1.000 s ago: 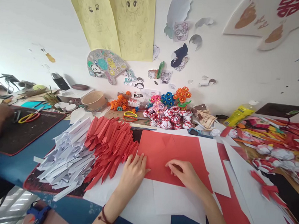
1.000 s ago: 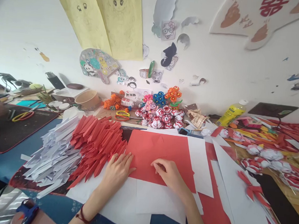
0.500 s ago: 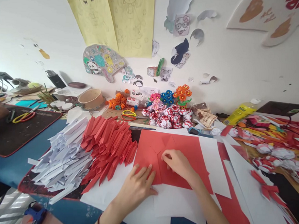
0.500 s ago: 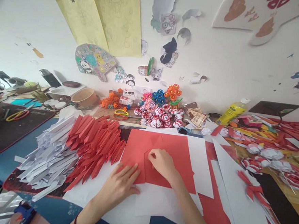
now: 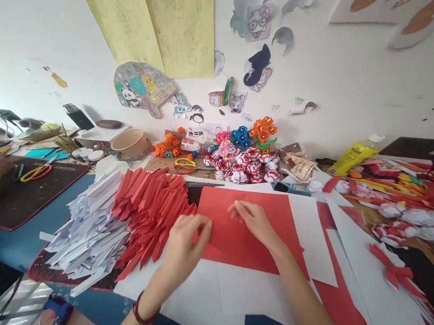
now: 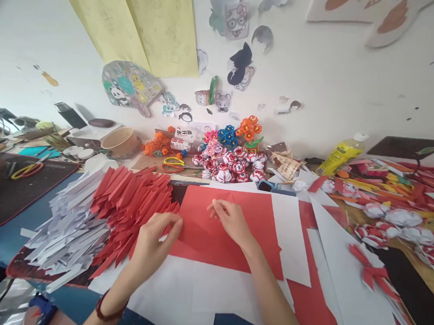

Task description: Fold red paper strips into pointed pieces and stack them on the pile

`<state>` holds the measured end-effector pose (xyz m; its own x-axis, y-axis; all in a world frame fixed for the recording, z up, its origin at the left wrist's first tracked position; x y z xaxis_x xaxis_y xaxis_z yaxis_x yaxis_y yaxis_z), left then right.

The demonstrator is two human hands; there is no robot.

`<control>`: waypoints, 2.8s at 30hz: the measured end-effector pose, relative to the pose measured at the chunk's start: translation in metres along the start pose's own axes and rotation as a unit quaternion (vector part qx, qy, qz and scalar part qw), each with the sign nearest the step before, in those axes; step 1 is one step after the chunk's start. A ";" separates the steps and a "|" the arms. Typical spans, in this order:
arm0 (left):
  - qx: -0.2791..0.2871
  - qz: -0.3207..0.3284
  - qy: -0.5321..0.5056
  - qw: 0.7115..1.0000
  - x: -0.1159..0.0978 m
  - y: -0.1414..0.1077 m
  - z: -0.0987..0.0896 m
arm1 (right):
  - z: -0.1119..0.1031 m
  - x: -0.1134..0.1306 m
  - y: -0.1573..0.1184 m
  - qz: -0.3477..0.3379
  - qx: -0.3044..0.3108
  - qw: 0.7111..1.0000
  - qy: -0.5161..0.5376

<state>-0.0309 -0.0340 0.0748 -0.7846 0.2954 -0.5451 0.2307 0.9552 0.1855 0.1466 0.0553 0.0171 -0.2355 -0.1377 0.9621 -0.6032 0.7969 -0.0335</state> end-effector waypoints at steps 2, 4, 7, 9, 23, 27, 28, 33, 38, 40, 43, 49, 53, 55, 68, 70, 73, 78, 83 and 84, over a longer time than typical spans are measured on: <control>0.058 -0.036 -0.061 0.996 0.001 0.024 -0.003 | -0.004 0.010 -0.003 -0.049 0.024 0.997 0.052; 0.079 -0.046 -0.093 0.991 0.004 0.045 0.000 | -0.007 0.014 -0.006 -0.054 0.037 0.996 0.061; 0.061 -0.040 -0.155 0.985 0.012 0.070 0.012 | -0.012 0.010 -0.009 -0.022 -0.012 0.999 0.023; 0.059 -0.028 -0.251 0.966 0.020 0.081 0.023 | -0.014 0.005 -0.009 -0.018 -0.046 0.998 0.035; 0.152 0.027 -0.494 0.856 0.030 0.079 0.069 | 0.002 -0.003 -0.003 -0.055 -0.171 0.968 0.175; 0.108 0.014 -0.460 0.881 0.032 0.081 0.073 | 0.002 0.005 -0.005 -0.084 -0.186 0.978 0.046; 0.095 0.010 -0.443 0.891 0.033 0.082 0.073 | 0.002 0.007 -0.005 -0.094 -0.182 0.979 0.015; 0.054 0.007 -0.337 0.940 0.040 0.083 0.072 | -0.002 0.006 -0.005 -0.084 -0.191 0.967 -0.146; 0.069 0.007 -0.262 0.963 0.042 0.083 0.076 | -0.008 -0.001 -0.003 -0.068 -0.209 0.963 -0.154; 0.071 0.007 -0.250 0.966 0.041 0.082 0.078 | -0.009 -0.002 -0.003 -0.077 -0.212 0.964 -0.138; 0.077 0.008 -0.270 0.960 0.039 0.082 0.080 | -0.012 -0.003 -0.006 -0.081 -0.231 0.963 -0.118; 0.090 0.011 -0.441 0.893 0.032 0.080 0.082 | -0.013 -0.008 -0.006 -0.065 -0.216 0.974 0.001; 0.075 -0.023 -0.538 0.839 0.030 0.077 0.090 | -0.012 -0.002 -0.008 -0.088 -0.236 0.968 0.003; 0.081 -0.048 -0.565 0.820 0.030 0.076 0.095 | -0.011 0.004 -0.010 -0.101 -0.246 0.964 -0.016; 0.063 -0.002 -0.561 0.825 0.019 0.074 0.090 | -0.004 0.009 -0.011 -0.101 -0.226 0.967 -0.051; 0.053 -0.005 -0.533 0.845 0.021 0.074 0.091 | -0.004 0.008 -0.010 -0.100 -0.216 0.970 -0.043; 0.032 -0.008 -0.471 0.882 0.023 0.074 0.091 | -0.004 0.008 -0.010 -0.108 -0.209 0.971 -0.036; 0.092 0.022 -0.363 0.927 0.022 0.076 0.082 | -0.007 0.009 -0.012 -0.103 -0.243 0.964 -0.044; 0.175 0.053 -0.392 0.902 0.022 0.077 0.071 | -0.011 0.007 -0.012 -0.105 -0.253 0.961 -0.034; 0.173 0.049 -0.399 0.899 0.022 0.078 0.071 | -0.011 0.007 -0.012 -0.105 -0.255 0.961 -0.033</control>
<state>0.0105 0.0480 0.0193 -0.1195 0.1669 -0.9787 0.5497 0.8320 0.0748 0.1608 0.0520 0.0269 -0.2070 -0.3511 0.9132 -0.1952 0.9295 0.3131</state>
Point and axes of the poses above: each hand's wrist, its own y-axis towards the middle knuckle, its own z-axis out of the palm, x = y × z, the point moved 4 cm from there along y, towards the middle knuckle, and after that the axes turned 15 degrees about x, right-handed, at the moved point
